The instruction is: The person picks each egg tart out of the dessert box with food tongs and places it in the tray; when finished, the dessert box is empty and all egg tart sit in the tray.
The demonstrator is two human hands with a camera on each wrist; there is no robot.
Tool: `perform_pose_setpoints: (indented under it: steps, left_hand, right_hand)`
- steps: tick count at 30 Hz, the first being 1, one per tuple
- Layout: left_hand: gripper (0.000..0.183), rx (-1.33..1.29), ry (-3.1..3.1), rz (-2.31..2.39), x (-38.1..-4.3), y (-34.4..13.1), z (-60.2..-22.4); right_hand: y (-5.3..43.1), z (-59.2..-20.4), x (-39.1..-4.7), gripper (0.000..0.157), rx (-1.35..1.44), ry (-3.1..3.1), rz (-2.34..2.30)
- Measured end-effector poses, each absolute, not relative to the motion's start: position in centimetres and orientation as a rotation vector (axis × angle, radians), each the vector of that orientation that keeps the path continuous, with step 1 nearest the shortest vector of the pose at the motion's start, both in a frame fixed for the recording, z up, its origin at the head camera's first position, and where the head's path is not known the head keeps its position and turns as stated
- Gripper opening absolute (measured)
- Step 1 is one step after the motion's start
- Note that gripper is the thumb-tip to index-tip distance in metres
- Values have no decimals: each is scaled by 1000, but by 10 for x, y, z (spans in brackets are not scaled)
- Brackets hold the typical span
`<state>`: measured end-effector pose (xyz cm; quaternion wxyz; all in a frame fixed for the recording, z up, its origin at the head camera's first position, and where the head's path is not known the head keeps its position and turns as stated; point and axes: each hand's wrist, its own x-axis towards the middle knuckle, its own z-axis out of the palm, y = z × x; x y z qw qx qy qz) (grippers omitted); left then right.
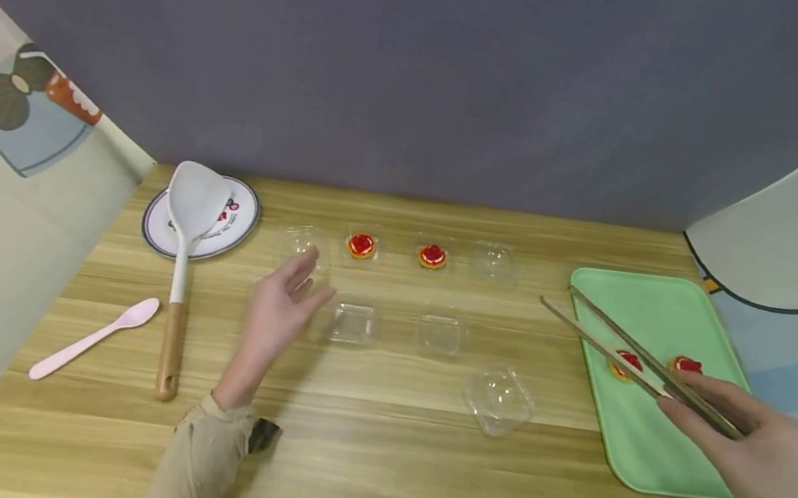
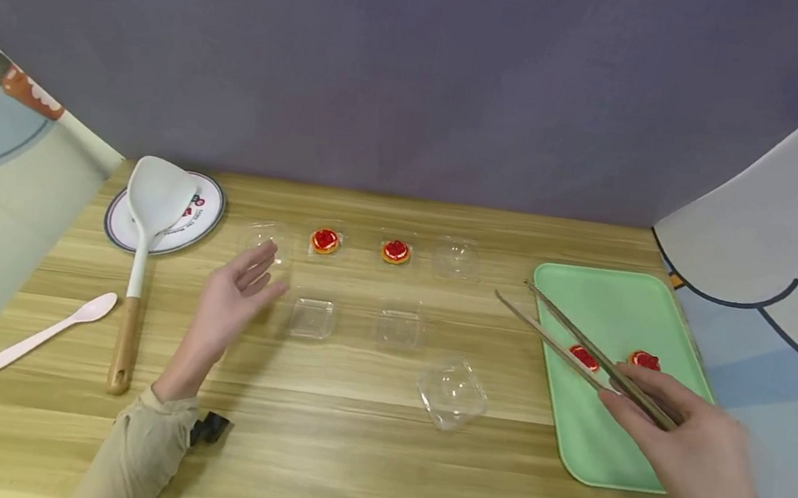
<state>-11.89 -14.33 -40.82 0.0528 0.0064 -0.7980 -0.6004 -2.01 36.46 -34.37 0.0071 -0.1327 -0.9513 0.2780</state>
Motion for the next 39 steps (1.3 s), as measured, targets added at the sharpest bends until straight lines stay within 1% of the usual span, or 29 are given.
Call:
perform_pose_setpoints:
  steps: [9, 14, 20, 25, 39]
  left_hand:
    - [66, 2, -2421, -1796, -139, -140, -402]
    - [65, -17, -2470, -1752, -152, -141, -398]
    - [67, -4, -2502, -1784, -165, -142, -397]
    - [71, -7, -2537, -1820, -174, -140, -403]
    - [75, -1, -2604, -1784, -190, -135, -407]
  right_hand:
    - [313, -336, -61, 40, 150, -2883, 1072]
    - [284, -330, -82, 36, 337, -2858, 1036]
    - [254, -323, -107, 33, 459, -2873, 1031]
    - [232, -321, -124, 32, 524, -2891, 1051]
    - [171, -334, -167, 32, 622, -2916, 1062]
